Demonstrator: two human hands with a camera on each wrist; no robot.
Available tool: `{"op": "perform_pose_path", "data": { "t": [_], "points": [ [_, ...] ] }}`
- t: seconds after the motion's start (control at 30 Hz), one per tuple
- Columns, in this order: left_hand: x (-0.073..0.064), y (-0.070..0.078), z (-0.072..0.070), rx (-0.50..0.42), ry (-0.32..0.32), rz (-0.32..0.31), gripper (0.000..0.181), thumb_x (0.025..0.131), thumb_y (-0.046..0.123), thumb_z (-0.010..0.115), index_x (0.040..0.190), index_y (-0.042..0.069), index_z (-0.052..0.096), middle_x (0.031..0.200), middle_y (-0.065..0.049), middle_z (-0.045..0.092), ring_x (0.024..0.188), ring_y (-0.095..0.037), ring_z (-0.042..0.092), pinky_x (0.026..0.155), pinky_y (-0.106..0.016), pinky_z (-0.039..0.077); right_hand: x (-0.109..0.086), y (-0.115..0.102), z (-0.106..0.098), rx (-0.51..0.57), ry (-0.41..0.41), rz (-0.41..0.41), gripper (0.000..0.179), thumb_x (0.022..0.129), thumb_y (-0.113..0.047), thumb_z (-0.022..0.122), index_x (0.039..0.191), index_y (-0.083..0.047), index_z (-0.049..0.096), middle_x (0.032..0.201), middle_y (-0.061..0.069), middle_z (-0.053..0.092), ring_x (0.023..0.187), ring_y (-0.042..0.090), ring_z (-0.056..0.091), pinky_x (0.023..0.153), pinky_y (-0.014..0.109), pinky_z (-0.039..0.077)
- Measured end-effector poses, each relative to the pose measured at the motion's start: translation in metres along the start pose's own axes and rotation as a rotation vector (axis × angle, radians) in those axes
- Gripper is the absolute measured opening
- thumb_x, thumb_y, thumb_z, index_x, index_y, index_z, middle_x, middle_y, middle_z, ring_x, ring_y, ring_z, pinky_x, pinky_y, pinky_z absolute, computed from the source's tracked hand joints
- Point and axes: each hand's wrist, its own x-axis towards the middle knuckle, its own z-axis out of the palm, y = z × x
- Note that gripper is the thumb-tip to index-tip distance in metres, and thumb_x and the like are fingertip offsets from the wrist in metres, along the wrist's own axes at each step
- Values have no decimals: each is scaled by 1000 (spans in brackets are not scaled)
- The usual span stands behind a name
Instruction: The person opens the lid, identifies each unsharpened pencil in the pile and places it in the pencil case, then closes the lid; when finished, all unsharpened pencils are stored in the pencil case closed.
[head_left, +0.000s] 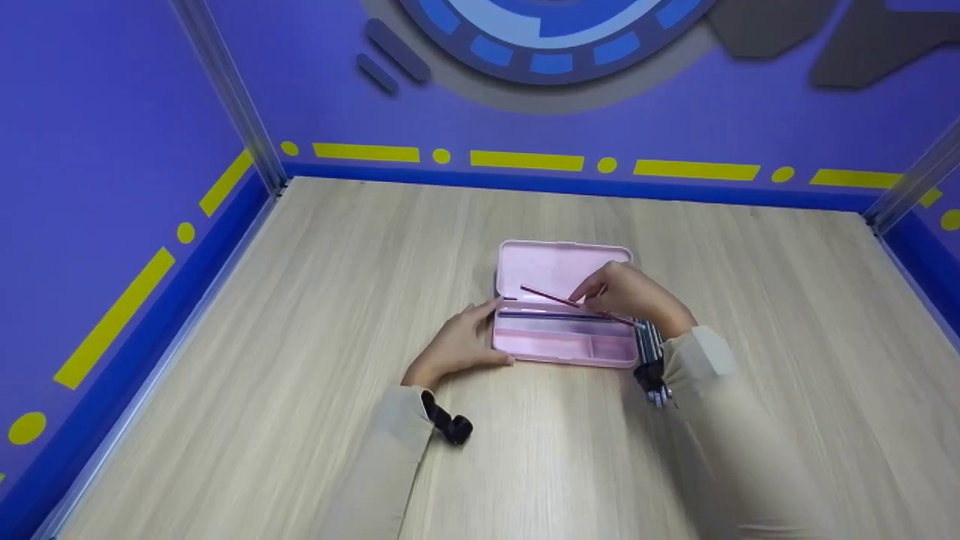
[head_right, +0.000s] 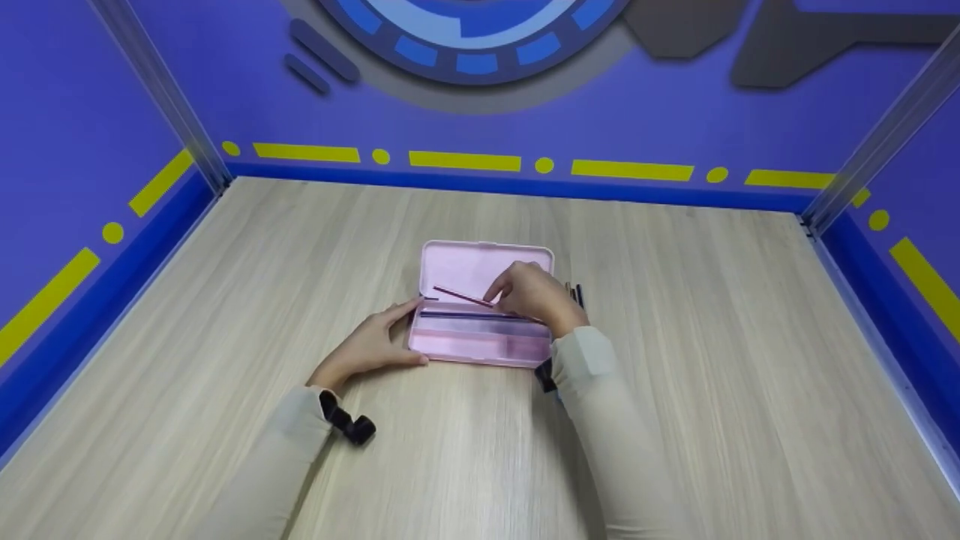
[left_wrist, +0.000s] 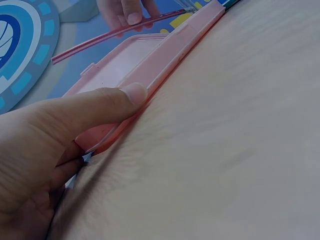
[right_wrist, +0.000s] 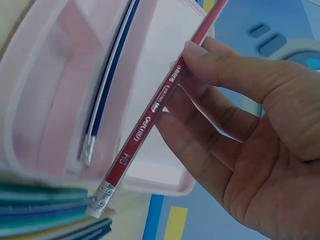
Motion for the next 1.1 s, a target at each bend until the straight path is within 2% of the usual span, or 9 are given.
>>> {"op": "perform_pose_path", "data": {
  "t": [0.17,0.4,0.53,0.67,0.9,1.1],
  "points": [
    [0,0,0,9,-2,-3,103,61,35,88,149,20,36,149,-21,39,138,-37,36,116,-48,28,8,-4,8,-33,7,-41,18,82,3,69,96,-5,78,90,11,75,74,14,61,70,28,55],
    [0,1,-1,14,0,31,103,61,35,89,149,16,38,143,-19,47,131,-31,46,114,-44,33,15,-9,17,-62,-19,-38,19,80,4,71,94,-5,78,92,12,75,81,18,65,79,38,56],
    [0,1,-1,9,2,26,104,61,35,89,149,16,37,146,-19,44,136,-34,40,115,-45,30,17,-10,23,-84,-29,-25,19,79,4,72,94,-6,78,94,11,75,83,19,65,81,39,56],
    [0,1,-1,10,-1,21,104,62,36,89,149,16,36,148,-19,42,138,-35,37,116,-47,29,17,-9,29,-127,-4,-36,18,78,3,72,93,-6,78,93,10,75,83,20,65,82,40,55],
    [0,2,-1,15,-11,-1,105,62,37,89,150,19,36,149,-22,40,137,-36,38,116,-47,29,18,-7,36,-171,33,10,17,79,0,73,92,-11,79,96,6,75,90,22,66,88,43,53],
    [-1,1,-2,-2,-10,-21,104,62,36,88,150,20,35,151,-20,37,140,-38,32,117,-50,25,18,-8,38,-194,45,49,16,81,-1,72,91,-12,78,97,6,75,93,24,65,89,44,52]
  ]
}}
